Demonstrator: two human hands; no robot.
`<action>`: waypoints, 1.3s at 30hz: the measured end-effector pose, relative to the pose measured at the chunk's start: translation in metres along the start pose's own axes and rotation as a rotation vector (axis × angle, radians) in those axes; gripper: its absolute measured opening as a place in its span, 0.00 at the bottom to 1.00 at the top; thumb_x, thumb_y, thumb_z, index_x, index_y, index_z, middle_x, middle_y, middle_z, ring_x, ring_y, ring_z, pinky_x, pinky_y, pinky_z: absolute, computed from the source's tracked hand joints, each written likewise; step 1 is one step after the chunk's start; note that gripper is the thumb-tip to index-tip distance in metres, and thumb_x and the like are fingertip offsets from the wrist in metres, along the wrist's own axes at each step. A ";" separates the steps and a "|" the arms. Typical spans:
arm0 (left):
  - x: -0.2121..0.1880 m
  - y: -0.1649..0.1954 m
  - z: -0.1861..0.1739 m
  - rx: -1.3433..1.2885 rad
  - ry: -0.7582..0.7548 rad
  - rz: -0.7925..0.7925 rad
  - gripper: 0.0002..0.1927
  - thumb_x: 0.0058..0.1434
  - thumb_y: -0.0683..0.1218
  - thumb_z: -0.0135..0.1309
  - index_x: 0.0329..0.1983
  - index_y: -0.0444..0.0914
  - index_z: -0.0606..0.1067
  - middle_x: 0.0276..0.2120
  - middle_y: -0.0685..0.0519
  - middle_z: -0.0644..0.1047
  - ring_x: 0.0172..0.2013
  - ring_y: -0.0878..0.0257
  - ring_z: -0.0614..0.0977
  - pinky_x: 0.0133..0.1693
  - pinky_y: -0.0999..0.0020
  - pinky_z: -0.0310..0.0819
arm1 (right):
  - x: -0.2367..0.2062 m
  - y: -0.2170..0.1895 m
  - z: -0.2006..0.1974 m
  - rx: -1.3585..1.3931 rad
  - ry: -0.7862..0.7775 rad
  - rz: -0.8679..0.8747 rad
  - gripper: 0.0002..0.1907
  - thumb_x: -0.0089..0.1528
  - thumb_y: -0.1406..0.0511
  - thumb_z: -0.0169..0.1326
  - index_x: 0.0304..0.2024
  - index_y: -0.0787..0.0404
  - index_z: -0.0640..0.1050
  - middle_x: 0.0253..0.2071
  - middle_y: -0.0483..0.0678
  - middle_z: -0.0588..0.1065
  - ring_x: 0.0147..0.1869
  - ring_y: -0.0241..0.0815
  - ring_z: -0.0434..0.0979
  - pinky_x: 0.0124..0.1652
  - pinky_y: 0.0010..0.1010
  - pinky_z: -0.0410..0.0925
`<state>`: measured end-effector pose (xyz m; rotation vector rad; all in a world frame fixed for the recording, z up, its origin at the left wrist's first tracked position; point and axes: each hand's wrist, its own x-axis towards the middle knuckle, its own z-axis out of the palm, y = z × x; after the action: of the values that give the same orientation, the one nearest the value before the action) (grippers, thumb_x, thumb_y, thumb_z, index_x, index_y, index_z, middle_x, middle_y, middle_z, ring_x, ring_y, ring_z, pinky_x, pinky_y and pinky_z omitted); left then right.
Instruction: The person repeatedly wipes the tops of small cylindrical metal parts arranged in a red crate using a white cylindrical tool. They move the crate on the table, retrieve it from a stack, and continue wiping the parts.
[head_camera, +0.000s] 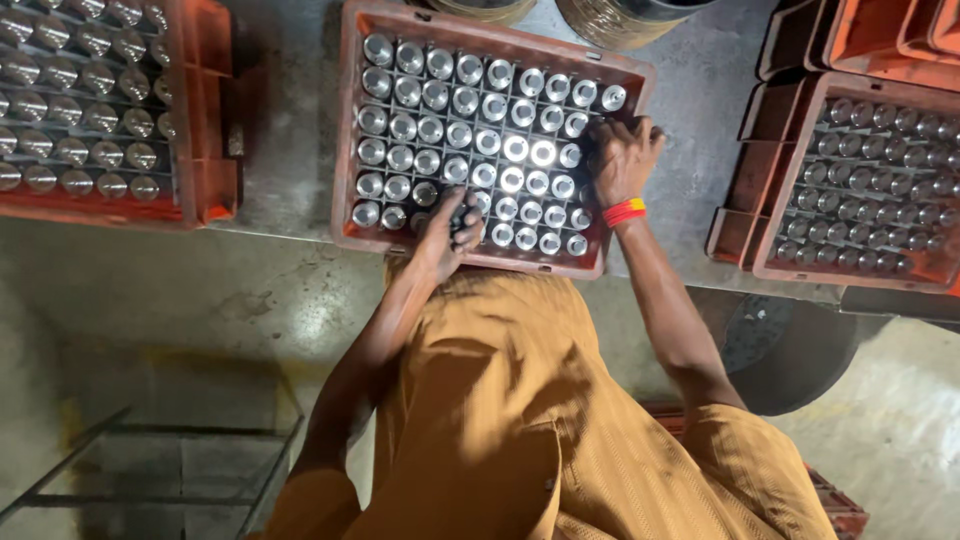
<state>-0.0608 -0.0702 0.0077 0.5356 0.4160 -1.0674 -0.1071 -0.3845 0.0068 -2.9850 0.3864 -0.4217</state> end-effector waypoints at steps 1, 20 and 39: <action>0.001 -0.001 0.000 0.024 -0.052 0.020 0.16 0.74 0.59 0.48 0.37 0.43 0.68 0.24 0.62 0.66 0.17 0.75 0.61 0.18 0.80 0.50 | 0.002 -0.004 -0.010 0.038 -0.032 0.020 0.12 0.63 0.65 0.52 0.44 0.53 0.85 0.46 0.47 0.81 0.54 0.55 0.67 0.53 0.53 0.57; 0.013 -0.038 -0.005 0.460 0.019 0.111 0.19 0.75 0.61 0.45 0.43 0.41 0.67 0.21 0.61 0.62 0.17 0.73 0.58 0.18 0.75 0.48 | -0.070 -0.119 -0.039 1.036 0.004 0.503 0.06 0.65 0.71 0.65 0.41 0.66 0.80 0.40 0.47 0.78 0.43 0.38 0.74 0.47 0.28 0.67; 0.003 -0.023 -0.042 0.010 0.080 0.079 0.15 0.73 0.56 0.48 0.40 0.41 0.71 0.22 0.59 0.68 0.17 0.70 0.65 0.19 0.76 0.55 | 0.038 0.032 0.012 0.061 0.028 -0.045 0.13 0.62 0.67 0.50 0.47 0.59 0.82 0.49 0.55 0.77 0.57 0.60 0.65 0.54 0.55 0.61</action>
<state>-0.0825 -0.0558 -0.0324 0.6002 0.4561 -0.9746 -0.0762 -0.4246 0.0003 -2.9360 0.3040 -0.4718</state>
